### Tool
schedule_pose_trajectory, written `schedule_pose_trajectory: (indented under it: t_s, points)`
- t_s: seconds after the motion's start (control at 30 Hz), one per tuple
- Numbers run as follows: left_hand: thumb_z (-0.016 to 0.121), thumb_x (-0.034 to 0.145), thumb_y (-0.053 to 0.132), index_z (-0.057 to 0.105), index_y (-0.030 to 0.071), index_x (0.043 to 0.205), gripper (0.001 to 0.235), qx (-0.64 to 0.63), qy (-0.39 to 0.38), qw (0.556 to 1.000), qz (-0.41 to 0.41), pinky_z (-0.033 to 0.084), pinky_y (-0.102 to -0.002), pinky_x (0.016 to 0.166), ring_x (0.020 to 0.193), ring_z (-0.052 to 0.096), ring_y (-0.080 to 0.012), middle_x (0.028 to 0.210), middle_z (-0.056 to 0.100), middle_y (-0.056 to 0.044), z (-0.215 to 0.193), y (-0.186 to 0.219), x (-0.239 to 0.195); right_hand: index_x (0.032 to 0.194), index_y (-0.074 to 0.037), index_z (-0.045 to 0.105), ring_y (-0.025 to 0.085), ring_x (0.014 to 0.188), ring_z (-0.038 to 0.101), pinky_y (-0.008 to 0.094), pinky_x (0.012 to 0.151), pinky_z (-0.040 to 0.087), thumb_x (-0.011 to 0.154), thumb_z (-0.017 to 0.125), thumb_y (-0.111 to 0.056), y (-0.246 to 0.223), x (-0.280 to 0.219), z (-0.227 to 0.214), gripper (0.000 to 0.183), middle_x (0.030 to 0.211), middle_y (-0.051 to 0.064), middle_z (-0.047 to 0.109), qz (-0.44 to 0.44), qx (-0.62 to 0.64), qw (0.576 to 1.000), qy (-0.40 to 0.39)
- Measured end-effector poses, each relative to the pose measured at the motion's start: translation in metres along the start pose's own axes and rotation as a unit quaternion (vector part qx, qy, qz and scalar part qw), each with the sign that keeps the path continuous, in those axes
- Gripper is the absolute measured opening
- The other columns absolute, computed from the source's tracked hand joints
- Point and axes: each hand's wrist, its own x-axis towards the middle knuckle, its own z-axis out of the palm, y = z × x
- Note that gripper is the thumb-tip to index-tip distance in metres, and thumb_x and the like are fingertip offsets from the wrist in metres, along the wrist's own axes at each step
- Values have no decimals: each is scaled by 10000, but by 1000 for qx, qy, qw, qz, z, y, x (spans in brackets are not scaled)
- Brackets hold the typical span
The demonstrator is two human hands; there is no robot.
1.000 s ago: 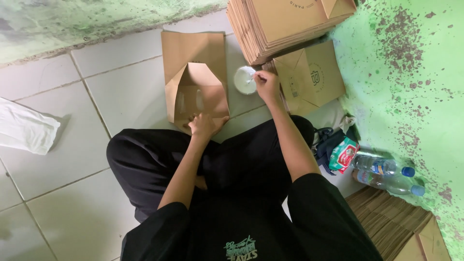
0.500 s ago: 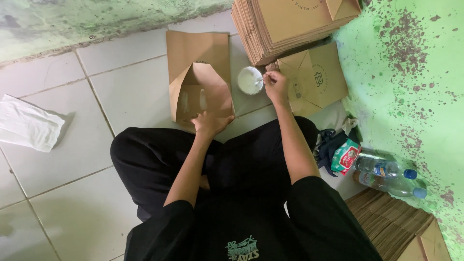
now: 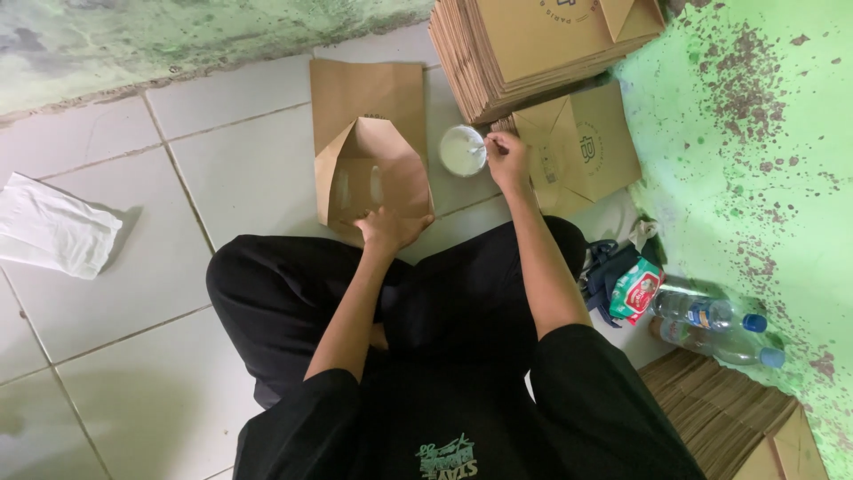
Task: The person sits on the floor and assembles flat cardboard paper boxes. They apply a white adhesive from a small container using a stick to the box flaps, then fold and press the flaps to seal the box. The person repeats this process for multiple boxes, stacking the finished ones nearby.
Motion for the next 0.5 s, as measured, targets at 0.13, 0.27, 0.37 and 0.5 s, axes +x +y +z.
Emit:
schedule_pose_trajectory:
  t_s: [0.13,0.27,0.37,0.5]
  points:
    - [312,781,954,593,10,1395,1161,-19,7,1000,1,311,-567,1166,1483,356,-433,1490,541,-199,6,-1,11,1037,-42,759,326,856,759,366,687,614,961,725,-86,-10,-6,0,95,944,169,773,-36,-90,995,-4]
    - [374,826,875,603,4,1379,1057,-32,-2,999,-4,286,-595,1165,1483,344,-450,1483,545,-205,-4,0,0,1078,-42,758,273,861,741,361,712,604,1005,723,-128,-67,-19,-5,118,945,160,771,-80,-18,995,49]
    - [346,823,878,606,5,1381,1069,-27,-2,1000,7,277,-609,1165,1478,343,-465,1480,547,-205,-2,-5,8,1046,-77,783,155,718,718,277,638,563,989,755,-174,-101,-28,-1,115,844,94,773,-121,56,991,25]
    - [340,802,907,566,8,1419,1113,-51,2,999,19,246,-650,1155,1470,327,-493,1494,528,-211,2,-8,8,961,-74,806,157,587,681,255,615,534,915,812,-136,-130,-54,25,78,640,60,723,-206,88,966,-128]
